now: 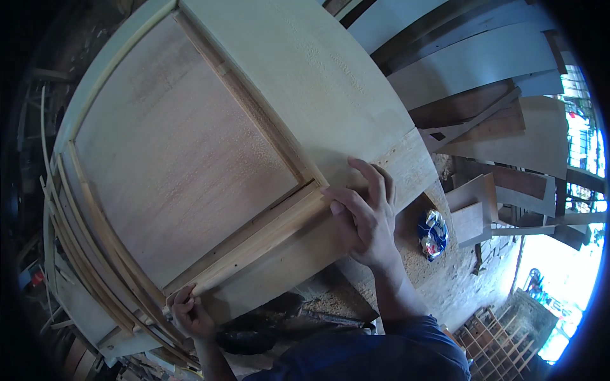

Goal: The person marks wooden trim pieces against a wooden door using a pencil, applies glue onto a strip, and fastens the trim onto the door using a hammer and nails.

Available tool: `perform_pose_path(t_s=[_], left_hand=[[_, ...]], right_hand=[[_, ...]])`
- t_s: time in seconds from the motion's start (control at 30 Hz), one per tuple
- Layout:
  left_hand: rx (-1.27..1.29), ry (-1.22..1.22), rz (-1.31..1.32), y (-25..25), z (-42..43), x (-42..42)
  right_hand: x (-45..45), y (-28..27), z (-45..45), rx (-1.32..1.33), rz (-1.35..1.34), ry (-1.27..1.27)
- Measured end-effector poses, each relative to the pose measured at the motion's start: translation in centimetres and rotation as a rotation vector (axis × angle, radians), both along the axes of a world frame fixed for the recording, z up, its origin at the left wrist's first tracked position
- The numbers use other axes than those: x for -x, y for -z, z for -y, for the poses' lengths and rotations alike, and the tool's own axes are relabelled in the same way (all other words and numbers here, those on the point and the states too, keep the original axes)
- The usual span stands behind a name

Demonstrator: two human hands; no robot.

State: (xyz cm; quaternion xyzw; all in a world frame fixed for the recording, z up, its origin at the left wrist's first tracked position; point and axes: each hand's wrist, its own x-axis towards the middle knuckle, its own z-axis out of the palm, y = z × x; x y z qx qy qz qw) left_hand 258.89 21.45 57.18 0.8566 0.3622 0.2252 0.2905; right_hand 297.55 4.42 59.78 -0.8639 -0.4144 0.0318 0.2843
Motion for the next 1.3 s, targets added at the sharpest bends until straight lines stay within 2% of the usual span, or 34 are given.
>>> perform_pose_path(t_s=[0.17, 0.27, 0.37, 0.47, 0.53, 0.67, 0.73, 0.83, 1.0, 1.13, 1.27, 1.3], left_hand=[[-0.01, -0.002, 0.035, 0.3, 0.1, -0.2], [-0.026, -0.034, 0.051, 0.7, 0.4, -0.1], [-0.043, -0.058, 0.035, -1.4, 0.6, -1.0], [-0.041, -0.04, 0.132, -1.1, 0.5, -0.7], [-0.086, -0.026, 0.147, -1.2, 0.3, -0.7], [0.002, -0.04, 0.196, -0.4, 0.6, 0.1], [0.007, -0.023, 0.224, -0.2, 0.4, 0.2], [-0.094, 0.023, 0.267, -0.3, 0.5, 0.4], [-0.393, 0.066, 0.26, -0.4, 0.5, 0.7], [-0.397, 0.082, 0.318, -1.0, 1.0, 1.0], [-0.394, 0.065, 0.383, -1.2, 1.5, 1.4], [-0.401, 0.051, 0.399, -1.3, 1.7, 1.3]], right_hand=[[0.1, -0.6, 0.5, 0.006, -0.07, 0.005], [-0.2, -0.3, 1.2, -0.167, -0.149, 0.013], [-0.1, -0.6, 2.0, -0.303, -0.219, 0.045], [2.8, 0.0, 4.4, -0.55, -0.419, 0.182], [6.6, -1.6, 7.6, -0.433, -0.092, 0.033], [18.5, 0.1, 15.0, -0.21, -0.289, -0.101], [23.6, 0.5, 18.1, -0.049, -0.212, -0.115], [28.5, 2.4, 21.9, 0.042, -0.133, -0.075], [31.4, 3.6, 23.7, 0.168, 0.003, 0.093], [31.1, 4.4, 23.6, 0.327, 0.052, 0.148], [31.0, 4.3, 23.6, 0.349, -0.12, 0.17], [31.2, 3.0, 23.9, 0.294, -0.239, 0.183]])
